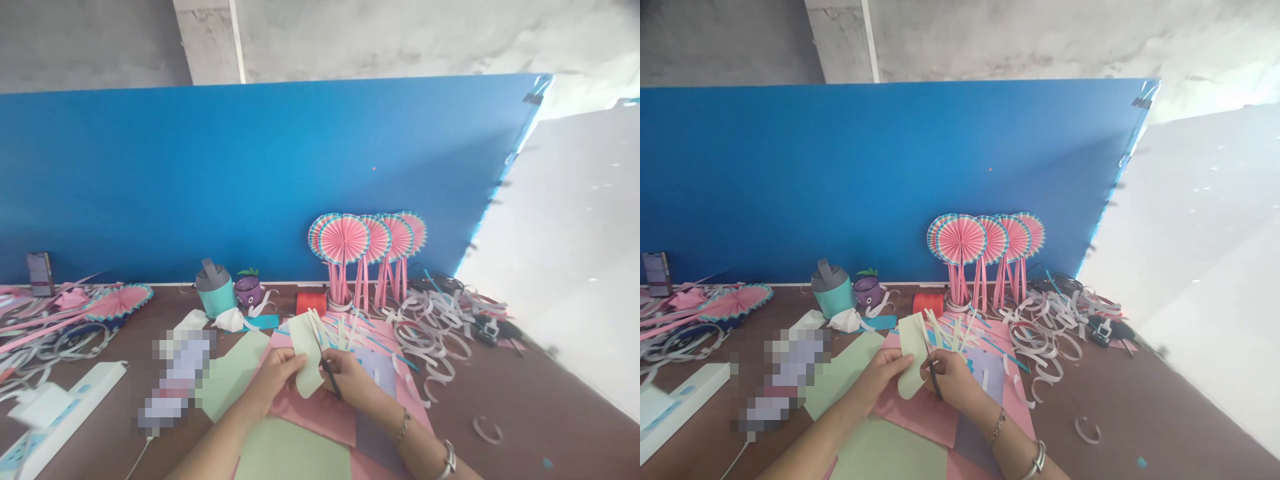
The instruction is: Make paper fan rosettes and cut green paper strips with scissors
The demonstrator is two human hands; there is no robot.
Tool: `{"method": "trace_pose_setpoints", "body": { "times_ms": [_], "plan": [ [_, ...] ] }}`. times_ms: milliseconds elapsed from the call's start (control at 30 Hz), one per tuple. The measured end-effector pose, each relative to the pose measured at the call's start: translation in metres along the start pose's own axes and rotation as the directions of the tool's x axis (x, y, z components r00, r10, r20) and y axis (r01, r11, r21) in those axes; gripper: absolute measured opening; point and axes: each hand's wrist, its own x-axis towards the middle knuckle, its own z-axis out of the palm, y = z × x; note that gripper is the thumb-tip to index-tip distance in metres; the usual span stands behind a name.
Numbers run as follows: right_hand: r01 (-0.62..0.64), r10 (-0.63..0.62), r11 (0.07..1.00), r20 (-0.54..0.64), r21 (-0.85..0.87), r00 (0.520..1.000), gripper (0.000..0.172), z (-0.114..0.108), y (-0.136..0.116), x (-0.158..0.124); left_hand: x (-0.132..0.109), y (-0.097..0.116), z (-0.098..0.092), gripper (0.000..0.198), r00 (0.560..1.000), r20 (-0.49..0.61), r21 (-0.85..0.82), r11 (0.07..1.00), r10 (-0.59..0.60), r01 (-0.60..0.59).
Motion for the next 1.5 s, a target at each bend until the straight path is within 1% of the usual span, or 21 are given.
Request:
{"method": "trace_pose_setpoints", "body": {
  "times_ms": [233,567,700,900,1033,1167,1333,1500],
  "plan": [
    [-0.001,0.001,1.000,-0.027,-0.008,1.000,0.010,0.000,-0.003,-0.001,0.000,0.000,0.000,0.042,1.000,0.009,-0.012,1.000,0.001,-0.001],
    [-0.058,0.059,0.998,-0.028,0.026,0.998,0.010,0.001,-0.005,-0.002,0.000,0.001,0.001,0.043,1.000,0.020,-0.034,0.999,-0.002,0.002],
    [-0.055,0.056,0.998,-0.045,0.007,0.997,0.011,0.000,-0.006,-0.002,-0.002,0.005,0.003,0.039,1.000,0.028,-0.033,0.999,0.008,-0.007],
    [-0.046,0.045,0.999,-0.058,-0.004,0.997,0.007,-0.001,0.000,-0.001,-0.002,0.005,0.003,0.039,0.999,0.031,-0.033,0.999,0.009,-0.008],
    [-0.036,0.036,0.999,-0.038,0.001,0.999,0.012,-0.001,0.007,0.003,0.000,0.002,0.001,0.038,0.999,0.032,-0.007,1.000,0.010,-0.010],
    [-0.042,0.042,0.999,-0.028,-0.004,0.999,0.017,-0.001,0.010,0.005,0.002,-0.003,-0.002,0.039,0.999,0.041,0.065,0.998,0.015,-0.017],
    [-0.027,0.026,0.999,-0.052,-0.037,0.998,0.017,-0.002,0.005,0.003,0.006,-0.009,-0.005,0.039,0.999,0.031,0.096,0.995,0.029,-0.032],
    [-0.061,0.059,0.997,-0.068,-0.038,0.996,0.011,-0.003,0.002,0.002,0.008,-0.011,-0.005,0.041,1.000,0.016,0.124,0.992,0.024,-0.026]
  ]
}}
